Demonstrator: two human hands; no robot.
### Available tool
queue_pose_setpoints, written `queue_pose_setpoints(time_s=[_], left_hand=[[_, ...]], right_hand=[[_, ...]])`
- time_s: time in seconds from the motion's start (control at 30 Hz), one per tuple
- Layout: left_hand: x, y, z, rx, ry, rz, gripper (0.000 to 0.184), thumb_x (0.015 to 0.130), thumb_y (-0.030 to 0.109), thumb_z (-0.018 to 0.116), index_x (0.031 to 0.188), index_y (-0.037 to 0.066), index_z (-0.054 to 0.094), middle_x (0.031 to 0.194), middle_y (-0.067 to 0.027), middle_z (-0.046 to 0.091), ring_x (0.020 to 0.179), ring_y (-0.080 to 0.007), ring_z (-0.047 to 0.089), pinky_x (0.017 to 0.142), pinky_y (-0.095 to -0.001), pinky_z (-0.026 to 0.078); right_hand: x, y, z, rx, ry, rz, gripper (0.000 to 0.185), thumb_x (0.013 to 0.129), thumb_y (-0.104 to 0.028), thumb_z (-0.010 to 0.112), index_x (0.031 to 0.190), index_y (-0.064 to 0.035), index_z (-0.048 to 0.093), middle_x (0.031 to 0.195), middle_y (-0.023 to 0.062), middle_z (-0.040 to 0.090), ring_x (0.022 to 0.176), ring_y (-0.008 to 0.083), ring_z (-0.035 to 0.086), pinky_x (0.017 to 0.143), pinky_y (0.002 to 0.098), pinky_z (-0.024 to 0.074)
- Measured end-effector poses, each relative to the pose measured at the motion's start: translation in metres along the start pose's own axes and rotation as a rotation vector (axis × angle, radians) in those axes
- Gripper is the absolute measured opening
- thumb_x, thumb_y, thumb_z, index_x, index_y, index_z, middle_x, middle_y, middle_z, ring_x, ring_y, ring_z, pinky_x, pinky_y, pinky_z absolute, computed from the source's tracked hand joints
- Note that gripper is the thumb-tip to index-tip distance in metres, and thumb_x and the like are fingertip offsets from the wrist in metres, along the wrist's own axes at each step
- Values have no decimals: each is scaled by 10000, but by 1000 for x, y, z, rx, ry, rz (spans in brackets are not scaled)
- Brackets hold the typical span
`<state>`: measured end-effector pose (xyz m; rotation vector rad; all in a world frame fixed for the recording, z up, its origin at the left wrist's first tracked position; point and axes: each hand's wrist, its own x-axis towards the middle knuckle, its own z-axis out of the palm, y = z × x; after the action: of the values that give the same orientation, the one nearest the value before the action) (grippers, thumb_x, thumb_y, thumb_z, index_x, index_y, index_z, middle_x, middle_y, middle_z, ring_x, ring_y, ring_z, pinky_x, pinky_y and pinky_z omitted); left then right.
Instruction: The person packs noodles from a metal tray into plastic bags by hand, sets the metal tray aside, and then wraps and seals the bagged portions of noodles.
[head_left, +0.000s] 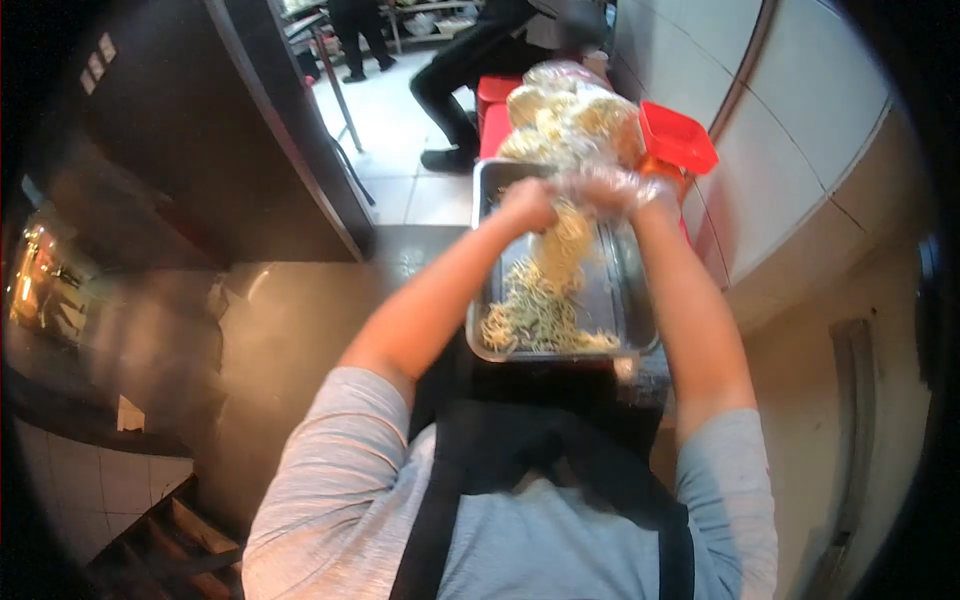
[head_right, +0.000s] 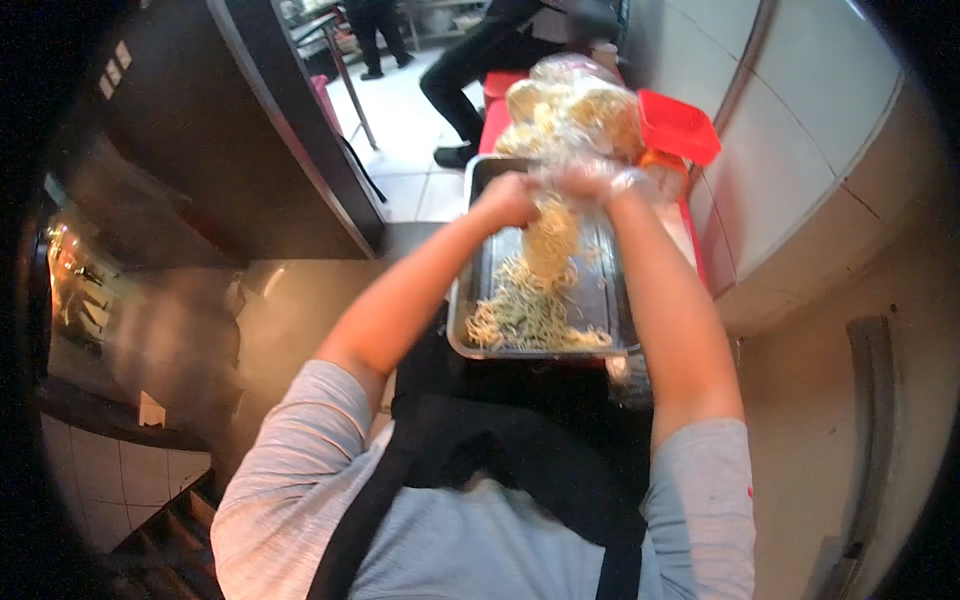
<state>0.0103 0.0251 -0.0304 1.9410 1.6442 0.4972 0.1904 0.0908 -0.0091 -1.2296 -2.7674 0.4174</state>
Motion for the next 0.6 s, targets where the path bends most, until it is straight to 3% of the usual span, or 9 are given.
queue_pose_setpoints(time_s=[0.13,0.23,0.27,0.3,0.33,0.43,0.47,0.53,0.6], left_hand=[[3,-2,-2,-186,22,-28,584,653,102,643,1234,146,605,849,-148,691,714,-216,690,698,-310,533],[3,1,-6,-267,-29,-4,578,670,85,634,1244,131,595,862,-161,687,662,-211,677,658,-316,528],[16,-14,11,-374,82,57,545,671,91,643,1213,149,621,848,-146,688,669,-201,673,655,-307,527],[4,-5,8,-452,103,82,519,673,34,629,1191,77,625,826,-117,684,618,-166,644,587,-290,515],[-8,7,3,-529,127,106,494,676,-23,616,1169,4,628,804,-88,679,567,-131,615,518,-273,503],[-12,8,5,-248,281,126,355,694,34,632,1038,79,704,837,-100,705,621,-189,661,573,-320,523],[-14,6,4,-162,340,143,317,697,53,630,999,100,714,840,-107,702,651,-211,666,603,-334,525],[-16,-1,2,11,459,172,246,705,89,627,921,142,732,846,-122,695,711,-253,676,664,-362,530],[-19,-2,-1,48,441,205,205,711,99,603,863,150,730,829,-128,685,762,-283,667,727,-374,524]], right_hand=[[-44,-60,-47,798,229,284,564,815,-318,643,1227,48,523,1074,219,636,951,323,641,842,375,499],[-58,-57,-15,435,362,250,825,763,-315,726,1361,65,303,1178,160,572,964,228,616,748,313,533],[-58,-51,19,342,463,180,953,704,-323,772,1390,57,230,1211,177,555,1037,262,586,848,333,486],[-58,-45,53,239,568,120,1086,646,-330,818,1419,48,157,1244,195,538,1110,296,557,948,352,439],[-61,-46,71,270,585,132,1078,641,-302,818,1422,31,153,1245,201,534,1128,298,548,963,359,430],[-68,-47,100,524,481,275,976,660,-162,795,1411,-24,187,1231,195,530,1117,284,553,912,366,476],[-67,-36,97,759,501,284,745,702,-46,709,1329,-55,307,1098,160,589,921,229,626,730,349,543],[-77,-63,39,644,303,458,599,676,-9,684,1214,-24,419,941,134,637,711,188,641,567,314,531],[-69,-35,16,656,235,357,448,666,24,668,1083,-3,505,777,102,633,564,160,599,523,309,504]])
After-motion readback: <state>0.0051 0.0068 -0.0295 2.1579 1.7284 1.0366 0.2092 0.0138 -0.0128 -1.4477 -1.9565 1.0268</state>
